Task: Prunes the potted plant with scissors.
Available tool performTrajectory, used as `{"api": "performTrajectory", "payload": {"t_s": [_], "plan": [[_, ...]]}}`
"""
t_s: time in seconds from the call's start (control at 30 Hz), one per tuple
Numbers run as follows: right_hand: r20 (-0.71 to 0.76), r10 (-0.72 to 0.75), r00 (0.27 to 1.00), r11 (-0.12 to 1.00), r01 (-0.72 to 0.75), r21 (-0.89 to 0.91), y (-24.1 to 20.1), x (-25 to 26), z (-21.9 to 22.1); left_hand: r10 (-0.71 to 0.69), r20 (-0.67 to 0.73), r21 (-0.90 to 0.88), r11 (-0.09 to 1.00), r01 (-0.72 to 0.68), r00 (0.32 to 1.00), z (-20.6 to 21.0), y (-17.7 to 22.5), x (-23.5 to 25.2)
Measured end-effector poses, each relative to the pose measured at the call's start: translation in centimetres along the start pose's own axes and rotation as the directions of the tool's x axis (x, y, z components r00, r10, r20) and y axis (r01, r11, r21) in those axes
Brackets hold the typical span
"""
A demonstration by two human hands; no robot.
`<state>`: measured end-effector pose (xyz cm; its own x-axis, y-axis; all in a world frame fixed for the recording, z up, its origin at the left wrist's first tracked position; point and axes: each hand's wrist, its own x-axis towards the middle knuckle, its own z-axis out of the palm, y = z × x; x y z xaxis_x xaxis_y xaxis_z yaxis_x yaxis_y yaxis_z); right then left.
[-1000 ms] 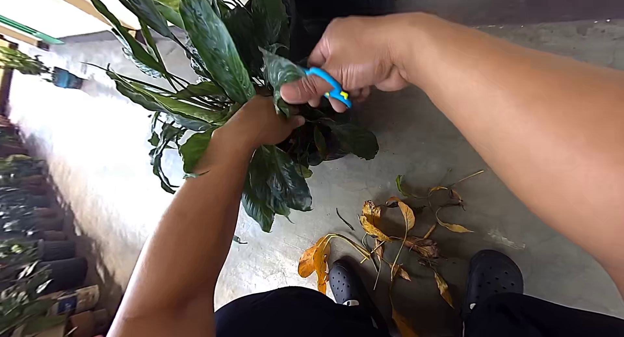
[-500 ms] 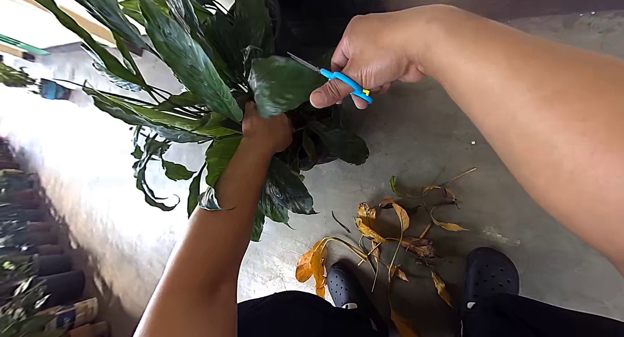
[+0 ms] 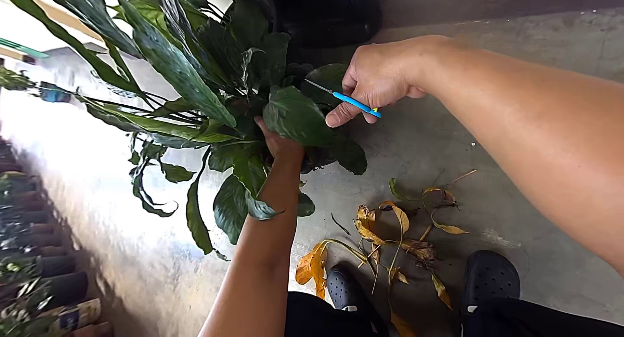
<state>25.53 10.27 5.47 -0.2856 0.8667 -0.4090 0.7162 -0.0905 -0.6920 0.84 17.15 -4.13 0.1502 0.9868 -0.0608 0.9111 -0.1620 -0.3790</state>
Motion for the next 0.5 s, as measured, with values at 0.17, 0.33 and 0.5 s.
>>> {"api": "performTrajectory", "payload": {"t_s": [0.17, 0.33, 0.5], "plan": [[0.009, 0.03, 1.0, 0.999, -0.03, -0.012, 1.1, 0.1, 0.4, 0.059, 0.023, 0.045, 0.997, -0.06, 0.998, 1.3, -2.0, 0.0], [-0.001, 0.039, 0.999, 0.999, -0.039, 0.038, 2.1, 0.3, 0.2, -0.039, 0.059, -0.18, 0.982, 0.05, 0.997, -2.3, 0.2, -1.8], [0.005, 0.046, 0.999, 0.998, -0.047, 0.043, 2.1, 0.5, 0.4, -0.04, 0.124, 0.152, 0.988, 0.021, 0.991, 0.7, -0.6, 2.0]]}}
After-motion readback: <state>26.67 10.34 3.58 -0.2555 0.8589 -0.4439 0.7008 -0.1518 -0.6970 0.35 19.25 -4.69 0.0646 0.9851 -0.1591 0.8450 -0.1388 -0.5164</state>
